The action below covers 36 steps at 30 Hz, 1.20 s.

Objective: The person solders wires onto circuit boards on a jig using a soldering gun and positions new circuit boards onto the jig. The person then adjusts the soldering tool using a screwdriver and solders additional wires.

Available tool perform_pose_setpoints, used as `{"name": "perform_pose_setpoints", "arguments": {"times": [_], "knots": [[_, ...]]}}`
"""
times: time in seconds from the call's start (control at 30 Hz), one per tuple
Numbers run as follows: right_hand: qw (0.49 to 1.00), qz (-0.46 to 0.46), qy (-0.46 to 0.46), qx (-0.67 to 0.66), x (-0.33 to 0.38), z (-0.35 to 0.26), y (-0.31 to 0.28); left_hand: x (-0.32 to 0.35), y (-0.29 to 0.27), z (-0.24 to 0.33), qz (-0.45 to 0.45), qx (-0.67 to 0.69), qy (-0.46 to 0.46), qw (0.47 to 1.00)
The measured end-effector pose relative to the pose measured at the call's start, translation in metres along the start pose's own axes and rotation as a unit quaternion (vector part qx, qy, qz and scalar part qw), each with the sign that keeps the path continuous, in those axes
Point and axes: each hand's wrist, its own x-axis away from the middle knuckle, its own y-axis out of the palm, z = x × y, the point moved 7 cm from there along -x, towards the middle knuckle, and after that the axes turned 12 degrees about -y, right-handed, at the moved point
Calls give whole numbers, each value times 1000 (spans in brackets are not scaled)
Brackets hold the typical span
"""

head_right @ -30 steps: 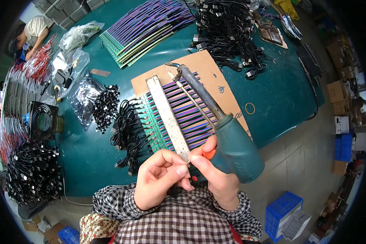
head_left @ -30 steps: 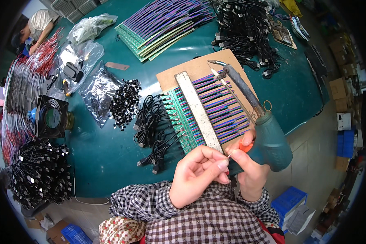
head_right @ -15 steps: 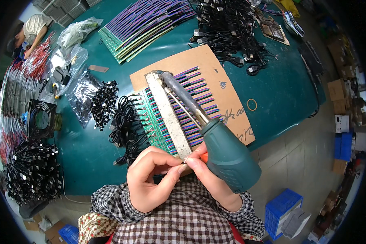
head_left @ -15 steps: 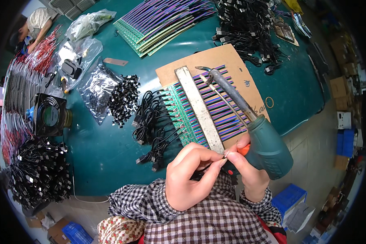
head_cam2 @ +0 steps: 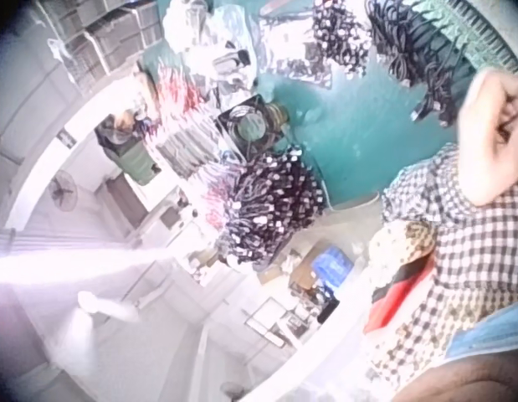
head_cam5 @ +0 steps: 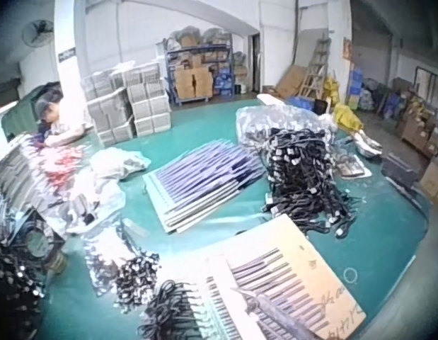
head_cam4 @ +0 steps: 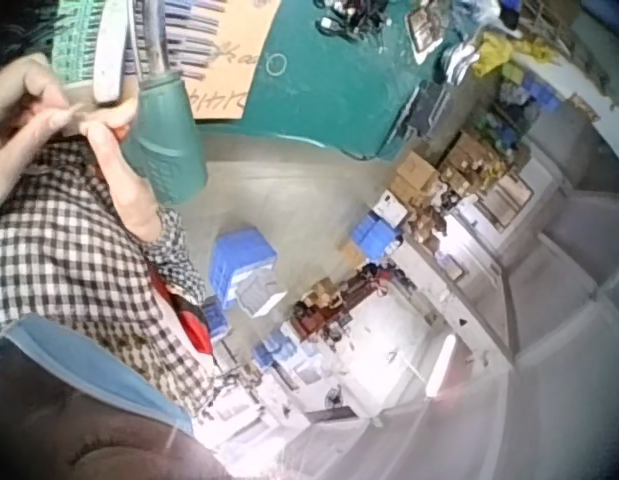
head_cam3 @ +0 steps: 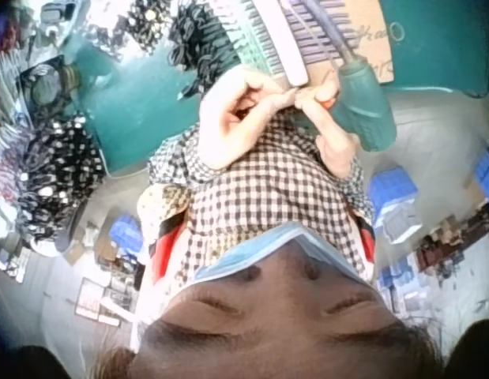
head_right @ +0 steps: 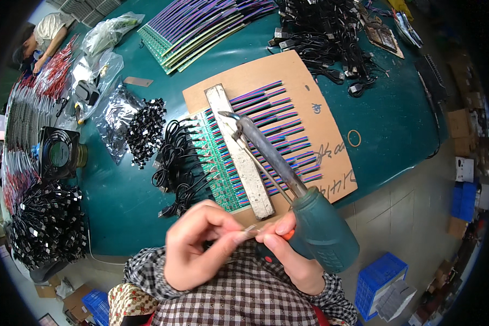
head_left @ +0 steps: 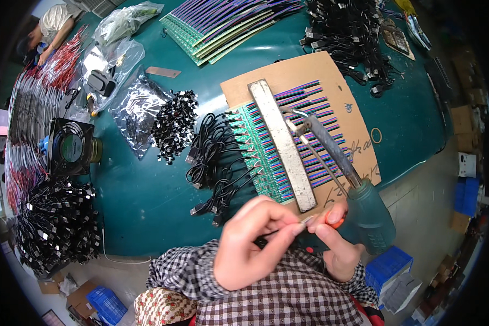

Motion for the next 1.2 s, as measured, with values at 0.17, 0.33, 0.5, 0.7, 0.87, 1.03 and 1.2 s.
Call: {"name": "perform_pose_setpoints", "arguments": {"times": [0.17, 0.33, 0.5, 0.7, 0.87, 1.03, 1.2], "knots": [[999, 10, -27, 45, 7, -3, -16, -21, -38, -3, 15, -87, -62, 994], [996, -62, -56, 37, 18, -5, -27, -50, -45, -8, 41, -180, -47, 982], [992, -37, -20, 118, 35, -8, -45, -59, -46, -9, 20, -208, -40, 977], [989, -15, 43, 143, 43, -8, -48, -61, -47, -11, 19, -208, -47, 977], [977, -59, 16, 204, 44, -8, -44, -61, -46, -9, 32, -211, -29, 977], [948, -140, -7, 284, 43, -6, -40, -61, -47, -10, 32, -200, -29, 979], [935, -148, -4, 322, 43, -4, -40, -61, -47, -10, 32, -220, -22, 975]]}}
